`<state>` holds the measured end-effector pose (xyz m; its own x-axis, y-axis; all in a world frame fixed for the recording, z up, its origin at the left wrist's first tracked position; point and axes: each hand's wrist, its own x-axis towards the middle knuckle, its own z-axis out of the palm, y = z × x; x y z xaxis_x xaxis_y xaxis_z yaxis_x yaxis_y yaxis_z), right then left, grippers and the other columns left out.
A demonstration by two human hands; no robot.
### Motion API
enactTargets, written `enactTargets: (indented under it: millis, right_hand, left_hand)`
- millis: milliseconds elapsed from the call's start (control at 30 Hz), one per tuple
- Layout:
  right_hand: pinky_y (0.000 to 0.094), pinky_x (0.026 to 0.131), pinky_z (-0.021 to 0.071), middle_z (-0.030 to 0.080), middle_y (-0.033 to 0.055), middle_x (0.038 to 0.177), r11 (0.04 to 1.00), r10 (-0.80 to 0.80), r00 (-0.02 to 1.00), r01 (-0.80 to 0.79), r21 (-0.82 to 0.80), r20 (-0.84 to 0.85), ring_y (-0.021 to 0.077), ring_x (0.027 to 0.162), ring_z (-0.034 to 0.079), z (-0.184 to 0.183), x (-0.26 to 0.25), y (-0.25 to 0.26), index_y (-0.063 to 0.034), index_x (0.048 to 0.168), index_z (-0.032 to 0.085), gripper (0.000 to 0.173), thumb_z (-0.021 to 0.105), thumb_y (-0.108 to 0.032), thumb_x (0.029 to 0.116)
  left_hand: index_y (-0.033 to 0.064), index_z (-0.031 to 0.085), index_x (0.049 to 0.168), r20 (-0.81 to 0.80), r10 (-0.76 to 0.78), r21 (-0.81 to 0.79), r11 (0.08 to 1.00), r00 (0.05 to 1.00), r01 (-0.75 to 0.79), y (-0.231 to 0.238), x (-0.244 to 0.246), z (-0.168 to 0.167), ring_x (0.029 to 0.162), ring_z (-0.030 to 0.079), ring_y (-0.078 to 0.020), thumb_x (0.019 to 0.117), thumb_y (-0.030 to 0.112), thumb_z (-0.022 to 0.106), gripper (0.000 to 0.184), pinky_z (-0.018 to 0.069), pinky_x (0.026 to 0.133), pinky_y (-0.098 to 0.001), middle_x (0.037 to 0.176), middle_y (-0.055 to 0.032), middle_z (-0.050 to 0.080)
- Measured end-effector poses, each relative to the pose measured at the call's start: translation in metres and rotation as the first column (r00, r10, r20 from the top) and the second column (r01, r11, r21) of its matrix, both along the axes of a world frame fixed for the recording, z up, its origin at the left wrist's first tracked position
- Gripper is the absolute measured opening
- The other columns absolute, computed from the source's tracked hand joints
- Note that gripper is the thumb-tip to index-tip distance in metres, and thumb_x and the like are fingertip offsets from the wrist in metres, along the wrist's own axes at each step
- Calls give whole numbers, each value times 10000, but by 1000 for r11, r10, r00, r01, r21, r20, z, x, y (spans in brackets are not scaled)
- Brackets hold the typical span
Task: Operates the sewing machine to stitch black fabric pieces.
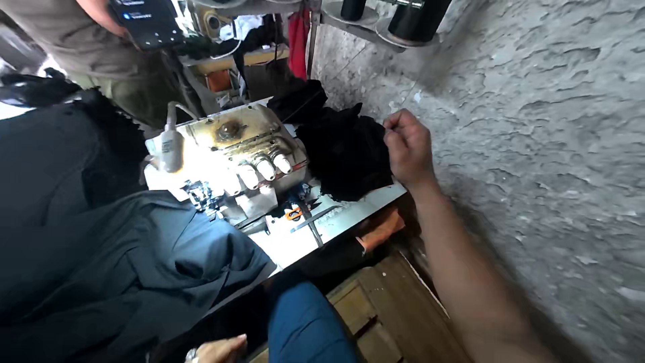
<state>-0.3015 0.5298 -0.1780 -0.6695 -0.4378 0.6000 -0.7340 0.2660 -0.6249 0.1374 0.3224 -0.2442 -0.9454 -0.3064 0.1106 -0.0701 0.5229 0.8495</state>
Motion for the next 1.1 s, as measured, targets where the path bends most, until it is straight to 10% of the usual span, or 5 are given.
enactTargets:
  millis: [300, 433, 600, 767, 1100]
  right_hand:
    - [151, 725, 558, 706, -94, 865, 597, 744, 90, -536, -598, 662, -44, 813, 659, 10, 214, -66, -225, 958, 717, 331, 398, -269, 1037]
    - [145, 679, 540, 702, -124, 847, 347, 657, -310, -684, -641, 687, -59, 745, 632, -29, 265, -94, -216, 978, 718, 239, 535, -357, 1040]
    - [232, 941, 543, 728, -97, 1167, 319, 752, -162, -759, -567, 639, -1, 1066, 659, -42, 297, -117, -222, 1327, 680, 645, 407, -699, 989]
    - [233, 694, 602, 741, -80, 816, 531, 700, 367, -841, -103, 612, -20, 756, 692, -45, 334, -151, -141, 932, 759, 133, 772, -271, 909]
    - [243, 464, 548, 713, 14, 649, 690, 421, 362, -723, -34, 832, 87, 499, 660, -13, 314, -239, -50, 904, 674, 404, 473, -336, 1106]
  left_hand:
    - [275, 636, 1352, -458, -136, -463, 880, 879, -105, -10, -27, 88, 1444, 440, -210, 1011, 149, 640, 364, 434, 1166, -418, 1524, -16, 506]
    - [168, 775, 961, -421, -345, -495, 862, 839, 106, -8, 9, 109, 1166, 645, -186, 997, 216, 672, 119, 420, 1091, -446, 1079, 3, 758]
    - [52, 725, 1004, -240, -201, -402, 911, 950, 91, -43, 21, 86, 787, 689, -169, 1037, 209, 602, 202, 569, 749, -343, 852, -70, 709]
    - [47, 730, 1011, -370, 142, -520, 787, 918, -331, -116, 41, 124, 790, 685, -66, 1037, 164, 574, 196, 587, 743, -258, 887, -21, 726]
    - [35, 669, 1100, -261, 493, -596, 594, 830, -540, -312, -18, 69, 844, 714, -367, 1096, 312, 455, 350, 548, 770, -599, 875, -180, 708]
